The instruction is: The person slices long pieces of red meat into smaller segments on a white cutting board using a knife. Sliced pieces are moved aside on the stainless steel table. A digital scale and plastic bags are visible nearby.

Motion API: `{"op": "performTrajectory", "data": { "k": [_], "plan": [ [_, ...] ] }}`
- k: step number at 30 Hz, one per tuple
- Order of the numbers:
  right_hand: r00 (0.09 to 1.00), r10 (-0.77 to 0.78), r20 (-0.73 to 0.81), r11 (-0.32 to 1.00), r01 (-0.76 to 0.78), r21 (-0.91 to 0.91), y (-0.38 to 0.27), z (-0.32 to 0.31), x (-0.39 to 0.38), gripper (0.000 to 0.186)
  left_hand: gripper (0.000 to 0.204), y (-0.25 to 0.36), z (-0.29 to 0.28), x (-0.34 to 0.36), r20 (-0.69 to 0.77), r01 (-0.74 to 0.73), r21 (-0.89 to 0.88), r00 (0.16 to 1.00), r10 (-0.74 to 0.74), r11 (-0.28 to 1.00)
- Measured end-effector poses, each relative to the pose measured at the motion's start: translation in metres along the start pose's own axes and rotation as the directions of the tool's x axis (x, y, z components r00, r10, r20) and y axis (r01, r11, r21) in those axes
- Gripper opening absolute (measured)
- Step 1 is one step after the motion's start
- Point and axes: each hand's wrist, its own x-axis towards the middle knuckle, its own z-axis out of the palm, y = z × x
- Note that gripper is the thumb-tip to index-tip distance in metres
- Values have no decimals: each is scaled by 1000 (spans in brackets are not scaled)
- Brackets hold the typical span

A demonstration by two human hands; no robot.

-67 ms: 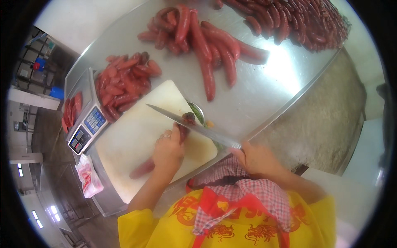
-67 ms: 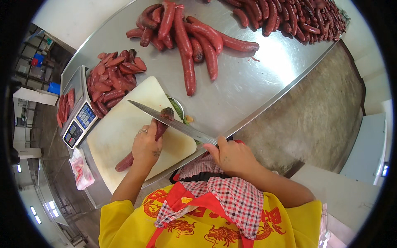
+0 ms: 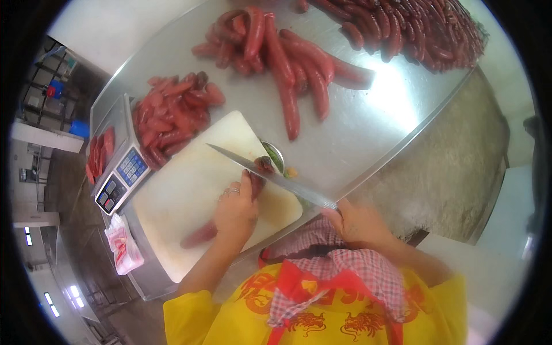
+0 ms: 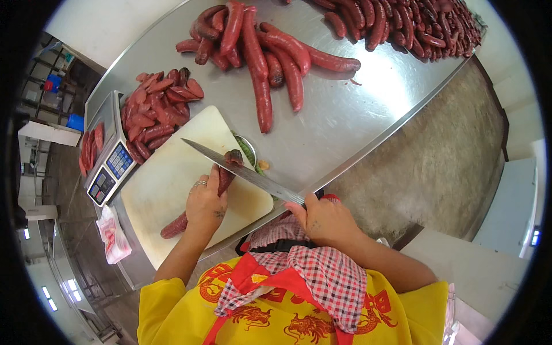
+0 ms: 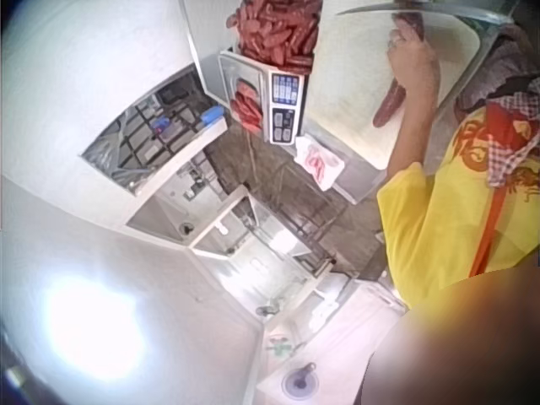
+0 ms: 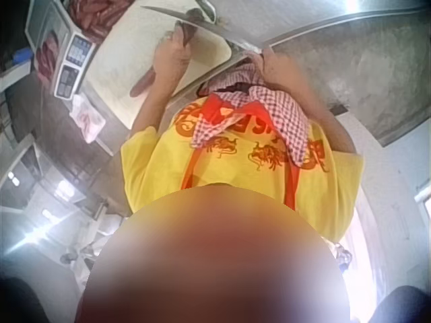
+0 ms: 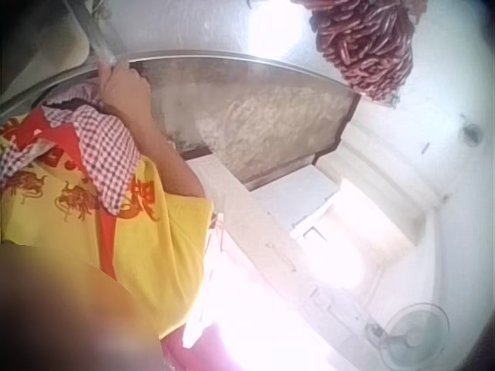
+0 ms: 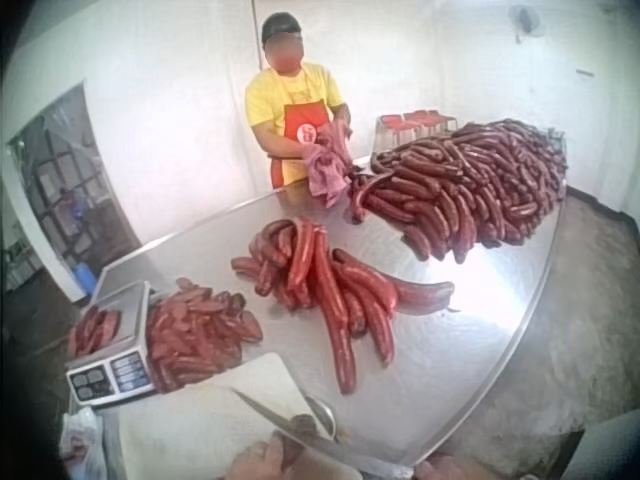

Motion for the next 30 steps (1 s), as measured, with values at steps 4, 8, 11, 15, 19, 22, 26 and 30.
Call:
{"op": "performTrajectory", "data": {
  "k": [4, 8, 11, 15, 19, 22, 26, 30],
  "plan": [
    [997, 69, 17, 996, -70, 48, -3, 16, -9, 59, 69, 9, 7, -6, 55, 57, -3, 997, -57, 998],
    [991, 114, 70, 980, -123, 157, -17, 28, 1, 61, 71, 17, 18, -11, 62, 106, -16, 993, -105, 994],
    [995, 5, 99, 936, -39, 349, -15, 30, 9, 62, 71, 15, 24, -10, 35, 84, -37, 996, -83, 996],
    [970, 67, 235, 899, -161, 408, -1, 29, 6, 58, 59, -11, 10, -1, 74, 134, -179, 990, -122, 975],
    [996, -89, -33, 913, 95, 398, 16, 23, -18, 56, 46, -47, -20, 5, -24, 141, -228, 988, -151, 963],
    [987, 57, -148, 989, -36, 141, 38, 0, -58, 57, 49, -59, -31, 2, -77, 131, -311, 984, -163, 941],
    [951, 309, -1, 850, -276, 449, 50, -13, -58, 57, 52, -54, -23, -3, 11, 13, -391, 1000, -9, 920],
    [977, 200, 77, 890, -214, 402, 38, -18, -22, 61, 50, -42, -10, -14, -12, -73, -293, 997, 73, 953]
  ]
}}
